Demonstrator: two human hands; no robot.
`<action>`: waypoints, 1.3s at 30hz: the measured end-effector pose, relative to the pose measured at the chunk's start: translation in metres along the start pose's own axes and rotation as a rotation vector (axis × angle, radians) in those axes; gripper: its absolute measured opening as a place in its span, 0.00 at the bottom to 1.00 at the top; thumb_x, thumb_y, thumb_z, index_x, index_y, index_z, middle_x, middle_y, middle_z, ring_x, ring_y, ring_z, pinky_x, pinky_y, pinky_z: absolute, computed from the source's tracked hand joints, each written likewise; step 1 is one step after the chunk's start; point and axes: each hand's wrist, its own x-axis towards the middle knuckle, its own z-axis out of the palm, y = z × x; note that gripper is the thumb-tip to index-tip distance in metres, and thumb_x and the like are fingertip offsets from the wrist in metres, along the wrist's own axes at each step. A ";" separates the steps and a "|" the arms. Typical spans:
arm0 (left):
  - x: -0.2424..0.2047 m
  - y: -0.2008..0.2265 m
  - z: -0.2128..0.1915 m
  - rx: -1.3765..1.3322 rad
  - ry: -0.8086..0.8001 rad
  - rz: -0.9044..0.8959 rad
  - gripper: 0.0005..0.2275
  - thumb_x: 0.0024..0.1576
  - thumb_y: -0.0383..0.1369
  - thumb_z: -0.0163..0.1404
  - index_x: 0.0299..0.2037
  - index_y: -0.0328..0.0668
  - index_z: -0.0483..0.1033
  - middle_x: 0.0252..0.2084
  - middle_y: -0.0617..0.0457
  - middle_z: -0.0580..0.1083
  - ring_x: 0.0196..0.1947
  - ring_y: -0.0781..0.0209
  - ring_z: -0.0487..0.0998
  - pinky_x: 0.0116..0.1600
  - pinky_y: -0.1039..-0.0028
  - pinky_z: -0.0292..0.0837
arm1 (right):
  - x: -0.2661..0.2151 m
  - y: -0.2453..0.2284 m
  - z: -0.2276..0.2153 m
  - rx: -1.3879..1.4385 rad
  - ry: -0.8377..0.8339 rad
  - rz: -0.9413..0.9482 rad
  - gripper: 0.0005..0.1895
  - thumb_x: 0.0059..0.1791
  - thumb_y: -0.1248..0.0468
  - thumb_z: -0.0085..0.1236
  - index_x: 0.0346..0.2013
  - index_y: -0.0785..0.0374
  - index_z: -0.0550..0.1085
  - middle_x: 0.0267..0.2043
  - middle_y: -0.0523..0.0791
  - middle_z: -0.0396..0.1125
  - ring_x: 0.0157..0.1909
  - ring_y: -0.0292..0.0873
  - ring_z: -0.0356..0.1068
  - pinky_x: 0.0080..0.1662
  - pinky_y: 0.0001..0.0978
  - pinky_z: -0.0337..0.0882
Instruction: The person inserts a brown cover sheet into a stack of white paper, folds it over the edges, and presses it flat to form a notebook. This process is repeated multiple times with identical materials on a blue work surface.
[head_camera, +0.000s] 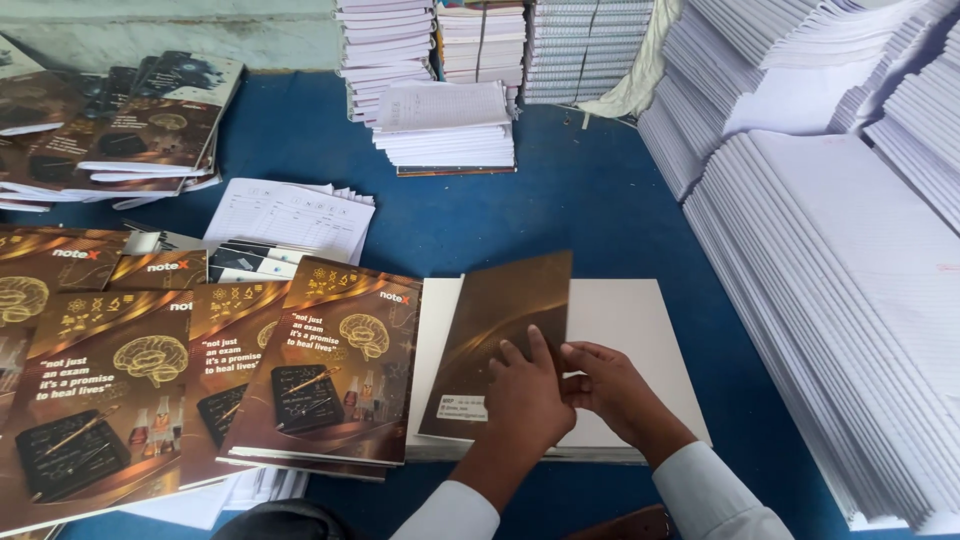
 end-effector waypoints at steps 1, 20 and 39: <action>0.001 -0.001 -0.001 0.001 0.035 -0.006 0.45 0.57 0.38 0.57 0.75 0.35 0.33 0.71 0.19 0.49 0.68 0.23 0.57 0.65 0.51 0.66 | -0.002 -0.003 0.002 0.023 -0.027 -0.016 0.21 0.53 0.55 0.49 0.52 0.67 0.75 0.41 0.50 0.74 0.39 0.44 0.73 0.45 0.38 0.75; -0.018 -0.215 -0.094 -0.286 0.456 -0.373 0.19 0.60 0.36 0.48 0.59 0.34 0.74 0.49 0.32 0.79 0.52 0.38 0.82 0.61 0.55 0.73 | -0.010 -0.052 -0.060 -0.794 0.074 0.089 0.30 0.50 0.46 0.53 0.60 0.61 0.74 0.55 0.53 0.75 0.57 0.52 0.77 0.54 0.43 0.77; 0.000 -0.274 -0.066 0.095 0.599 -0.482 0.35 0.51 0.34 0.53 0.72 0.57 0.55 0.63 0.29 0.66 0.62 0.28 0.66 0.61 0.51 0.64 | 0.032 0.039 -0.171 -1.343 0.125 0.383 0.49 0.49 0.38 0.56 0.73 0.66 0.56 0.74 0.60 0.55 0.74 0.61 0.58 0.69 0.51 0.64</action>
